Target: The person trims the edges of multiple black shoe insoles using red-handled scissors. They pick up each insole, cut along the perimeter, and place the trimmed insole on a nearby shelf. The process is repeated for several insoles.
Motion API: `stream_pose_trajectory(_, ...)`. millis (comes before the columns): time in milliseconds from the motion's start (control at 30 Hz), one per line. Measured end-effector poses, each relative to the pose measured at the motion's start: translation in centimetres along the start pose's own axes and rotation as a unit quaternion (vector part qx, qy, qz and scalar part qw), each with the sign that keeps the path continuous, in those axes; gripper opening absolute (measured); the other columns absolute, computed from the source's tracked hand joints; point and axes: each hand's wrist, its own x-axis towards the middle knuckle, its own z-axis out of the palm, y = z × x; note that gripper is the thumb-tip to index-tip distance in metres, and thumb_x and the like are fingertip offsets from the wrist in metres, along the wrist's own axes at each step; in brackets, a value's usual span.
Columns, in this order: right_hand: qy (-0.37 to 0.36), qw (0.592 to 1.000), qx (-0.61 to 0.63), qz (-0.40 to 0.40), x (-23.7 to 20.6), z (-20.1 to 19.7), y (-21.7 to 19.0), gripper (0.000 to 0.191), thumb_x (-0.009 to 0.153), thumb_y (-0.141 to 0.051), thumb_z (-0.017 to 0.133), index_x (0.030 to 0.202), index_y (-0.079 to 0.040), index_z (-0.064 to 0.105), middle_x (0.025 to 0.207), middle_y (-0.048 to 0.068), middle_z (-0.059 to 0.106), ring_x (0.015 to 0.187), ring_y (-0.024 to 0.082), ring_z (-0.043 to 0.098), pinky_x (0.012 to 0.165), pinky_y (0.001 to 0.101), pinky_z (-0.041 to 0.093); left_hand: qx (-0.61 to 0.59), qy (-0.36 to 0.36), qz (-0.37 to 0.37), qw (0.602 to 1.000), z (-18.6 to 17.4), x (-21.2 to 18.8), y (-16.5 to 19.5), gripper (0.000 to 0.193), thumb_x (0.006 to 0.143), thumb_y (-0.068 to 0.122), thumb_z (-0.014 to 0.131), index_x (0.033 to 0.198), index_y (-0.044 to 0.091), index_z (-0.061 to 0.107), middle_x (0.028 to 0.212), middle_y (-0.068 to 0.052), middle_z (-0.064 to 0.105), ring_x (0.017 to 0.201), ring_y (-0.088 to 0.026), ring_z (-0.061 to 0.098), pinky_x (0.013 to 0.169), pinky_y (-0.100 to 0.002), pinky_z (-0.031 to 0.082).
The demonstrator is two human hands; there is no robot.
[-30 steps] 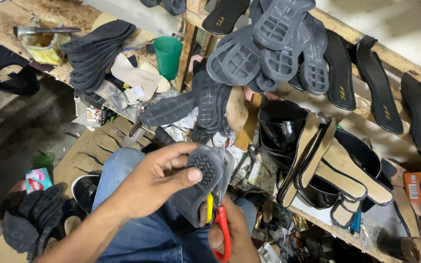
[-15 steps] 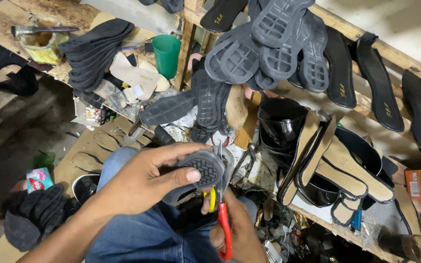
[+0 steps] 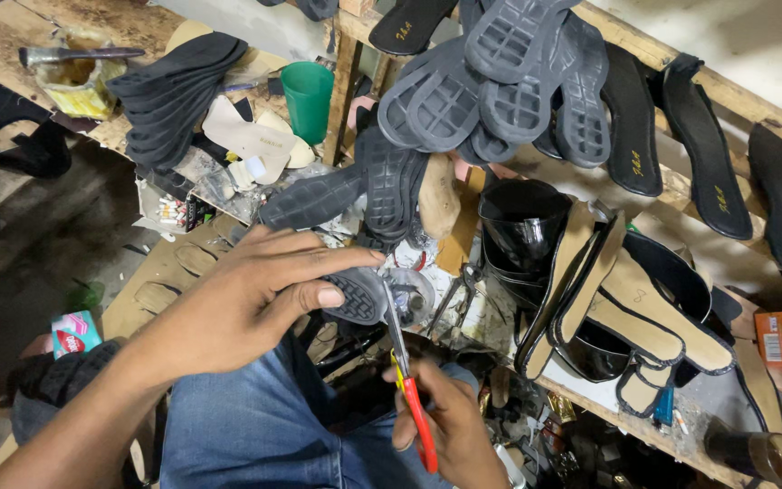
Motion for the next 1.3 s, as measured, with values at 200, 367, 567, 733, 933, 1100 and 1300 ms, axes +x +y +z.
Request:
stream_pose_trajectory(200,0.014,0.997,0.06,-0.05,0.1,0.4,0.5,0.022,0.107,-0.004,0.05,0.119,0.006,0.065,0.062,0.006,0.067,0.059,0.014,0.068,0.063,0.0275,0.057,0.001,0.007,0.042,0.999,0.2,0.0,-0.2,0.049,0.092,0.014,0.062,0.141,0.024,0.063,0.075,-0.004,0.047,0.075,-0.018,0.05,0.081,-0.035,0.036)
stream_pose_trajectory(367,0.008,0.999,0.008,-0.042,0.3,0.0,0.6,0.024,0.1,-0.003,0.056,0.122,0.004,0.064,0.067,0.002,0.069,0.062,0.017,0.067,0.071,0.0307,0.055,0.049,-0.022,0.029,0.998,-0.1,0.1,-0.3,0.051,0.091,0.01,0.059,0.139,0.026,0.065,0.076,-0.003,0.049,0.076,-0.019,0.05,0.077,-0.036,0.034)
stream_pose_trajectory(567,-0.008,0.994,-0.103,-0.038,0.3,-0.6,-0.2,0.035,0.09,0.0,0.064,0.125,-0.002,0.064,0.061,0.0,0.073,0.074,0.015,0.063,0.077,0.0296,0.05,0.046,-0.026,0.067,0.996,-0.4,0.1,-0.6,0.056,0.088,0.005,0.055,0.141,0.022,0.062,0.081,-0.004,0.049,0.082,-0.019,0.05,0.081,-0.036,0.034)
stream_pose_trajectory(733,0.038,0.972,-0.196,-0.122,0.5,-0.5,0.1,0.033,0.085,-0.003,0.07,0.118,-0.004,0.065,0.068,-0.003,0.077,0.081,0.015,0.06,0.08,0.0304,0.047,0.023,-0.028,0.052,0.998,-0.3,-0.1,-1.3,0.043,0.094,0.018,0.062,0.137,0.02,0.064,0.081,-0.006,0.057,0.079,-0.023,0.057,0.075,-0.039,0.042)
stream_pose_trajectory(933,0.059,0.993,0.047,0.086,0.7,1.5,1.7,0.028,0.09,-0.009,0.067,0.116,0.0,0.066,0.067,0.001,0.067,0.062,0.013,0.063,0.057,0.0284,0.05,-0.172,0.266,-0.174,0.932,1.2,0.6,-2.5,0.042,0.094,0.011,0.074,0.132,0.006,0.056,0.094,-0.016,0.066,0.073,-0.025,0.056,0.063,-0.039,0.042)
stream_pose_trajectory(1100,0.012,0.987,0.161,0.008,0.5,2.7,2.0,0.043,0.101,-0.031,0.062,0.127,0.003,0.058,0.091,0.005,0.07,0.075,0.011,0.066,0.068,0.0247,0.053,-0.534,0.35,-0.198,0.744,1.4,-0.7,-3.3,0.054,0.088,-0.002,0.068,0.138,0.003,0.048,0.103,-0.008,0.071,0.087,-0.016,0.071,0.076,-0.029,0.059)
stream_pose_trajectory(1300,0.118,0.988,0.082,0.05,2.9,4.1,2.0,0.05,0.098,-0.041,0.067,0.118,0.005,0.056,0.08,0.004,0.049,0.066,0.01,0.046,0.056,0.0265,0.039,-0.673,0.034,-0.272,0.687,6.9,-3.4,-2.5,0.06,0.077,-0.009,0.068,0.136,-0.001,0.061,0.108,-0.011,0.073,0.094,-0.018,0.07,0.084,-0.03,0.056)
